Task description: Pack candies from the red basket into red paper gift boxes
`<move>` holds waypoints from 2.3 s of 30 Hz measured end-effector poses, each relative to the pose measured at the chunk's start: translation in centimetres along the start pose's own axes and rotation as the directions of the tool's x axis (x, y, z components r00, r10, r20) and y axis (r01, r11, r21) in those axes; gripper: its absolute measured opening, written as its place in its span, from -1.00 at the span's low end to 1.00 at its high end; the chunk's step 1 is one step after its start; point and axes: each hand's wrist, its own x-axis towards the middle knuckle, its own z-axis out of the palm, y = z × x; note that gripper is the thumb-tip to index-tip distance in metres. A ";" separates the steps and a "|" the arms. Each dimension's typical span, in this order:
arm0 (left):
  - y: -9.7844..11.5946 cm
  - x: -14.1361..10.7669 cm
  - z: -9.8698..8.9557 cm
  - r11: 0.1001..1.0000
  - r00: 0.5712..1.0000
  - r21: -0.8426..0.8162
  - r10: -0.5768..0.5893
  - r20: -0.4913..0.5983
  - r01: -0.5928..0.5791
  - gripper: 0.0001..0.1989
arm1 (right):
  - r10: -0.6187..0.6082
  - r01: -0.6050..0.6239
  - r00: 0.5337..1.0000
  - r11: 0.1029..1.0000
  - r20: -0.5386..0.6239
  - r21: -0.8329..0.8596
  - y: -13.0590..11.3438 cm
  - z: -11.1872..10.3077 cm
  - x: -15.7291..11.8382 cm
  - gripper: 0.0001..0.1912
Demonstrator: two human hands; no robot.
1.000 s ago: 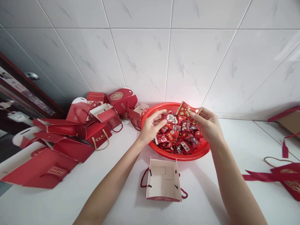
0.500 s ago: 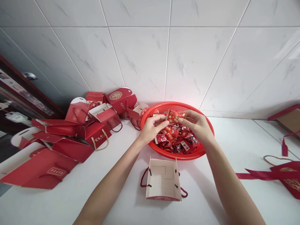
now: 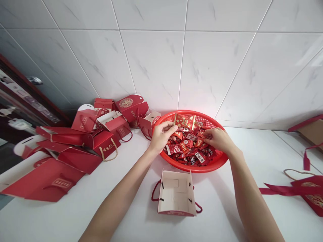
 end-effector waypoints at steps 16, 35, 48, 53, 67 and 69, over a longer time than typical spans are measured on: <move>-0.3 0.1 -0.2 0.999 0.999 0.040 0.023 0.035 -0.024 -0.60 | -0.086 0.088 0.996 0.994 -0.037 0.057 -0.9 0.4 0.1 -0.54; -0.5 0.2 -0.4 0.997 0.998 0.066 0.035 0.053 -0.039 -0.60 | -0.122 0.148 0.969 0.983 0.215 -0.108 -2.5 1.3 -0.5 -0.36; -0.4 0.1 -0.3 0.997 0.999 0.078 0.023 0.042 -0.026 -0.57 | -0.126 0.146 0.968 0.986 0.215 -0.078 -2.2 0.9 0.0 -0.65; -0.4 0.0 -0.4 0.996 0.999 0.083 0.026 0.044 -0.030 -0.55 | -0.119 0.134 0.977 0.988 0.178 -0.080 -1.9 1.4 0.0 -0.49; -0.3 0.0 -0.3 0.997 0.999 0.069 0.013 0.041 -0.016 -0.58 | -0.146 0.152 0.987 0.984 0.067 -0.095 -2.2 1.3 -0.2 -0.41; -0.3 0.0 -0.3 0.997 0.999 0.074 0.017 0.039 -0.020 -0.58 | -0.156 0.157 0.988 0.984 0.016 -0.079 -2.2 0.9 -0.1 -0.52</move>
